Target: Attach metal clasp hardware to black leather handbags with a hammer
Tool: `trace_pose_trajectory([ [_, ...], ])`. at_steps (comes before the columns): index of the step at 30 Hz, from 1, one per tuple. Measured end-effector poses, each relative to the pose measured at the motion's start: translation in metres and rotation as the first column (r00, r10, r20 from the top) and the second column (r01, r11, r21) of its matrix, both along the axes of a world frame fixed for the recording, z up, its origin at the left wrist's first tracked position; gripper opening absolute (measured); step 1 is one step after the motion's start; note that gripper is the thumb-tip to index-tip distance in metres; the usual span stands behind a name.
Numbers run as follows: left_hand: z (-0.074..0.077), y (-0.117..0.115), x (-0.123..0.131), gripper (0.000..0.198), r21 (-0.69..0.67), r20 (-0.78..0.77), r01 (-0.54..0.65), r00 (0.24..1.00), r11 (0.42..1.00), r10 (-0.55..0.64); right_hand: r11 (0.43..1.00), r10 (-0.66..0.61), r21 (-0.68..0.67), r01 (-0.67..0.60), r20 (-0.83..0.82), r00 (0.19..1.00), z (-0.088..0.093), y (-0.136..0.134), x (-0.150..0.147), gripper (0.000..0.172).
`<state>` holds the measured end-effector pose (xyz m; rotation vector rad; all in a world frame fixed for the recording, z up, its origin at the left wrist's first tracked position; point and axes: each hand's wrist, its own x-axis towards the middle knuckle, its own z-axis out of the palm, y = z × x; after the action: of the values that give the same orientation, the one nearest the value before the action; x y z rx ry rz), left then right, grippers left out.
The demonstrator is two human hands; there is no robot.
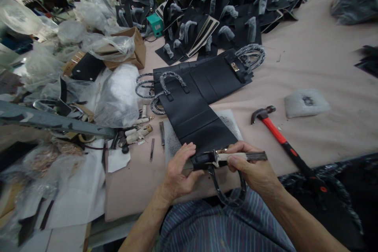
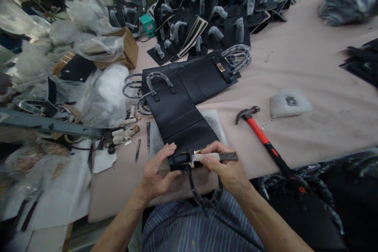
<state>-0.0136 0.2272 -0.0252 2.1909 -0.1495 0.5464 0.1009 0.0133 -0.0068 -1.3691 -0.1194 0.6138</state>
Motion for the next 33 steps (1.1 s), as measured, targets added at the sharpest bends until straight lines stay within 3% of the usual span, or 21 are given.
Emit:
trace_pose_trajectory([
  [6, -0.002, 0.0006, -0.0007, 0.052, -0.026, -0.031, -0.039, 0.999, 0.999, 0.038, 0.999, -0.006, 0.041, 0.006, 0.009, 1.0, -0.0024, -0.0001, 0.0, 0.028],
  [28, 0.0013, 0.0007, 0.0008, 0.049, 0.003, -0.026, -0.027, 0.999, 1.0, 0.027, 1.0, 0.016, -0.004, -0.016, 0.033, 0.999, -0.0011, 0.0007, 0.001, 0.028],
  [33, -0.0025, 0.0, -0.0001, 0.05, 0.024, -0.006, -0.014, 1.0, 1.0, 0.014, 0.998, 0.056, 0.003, -0.057, 0.076, 0.996, -0.0089, -0.0045, -0.0015, 0.026],
])
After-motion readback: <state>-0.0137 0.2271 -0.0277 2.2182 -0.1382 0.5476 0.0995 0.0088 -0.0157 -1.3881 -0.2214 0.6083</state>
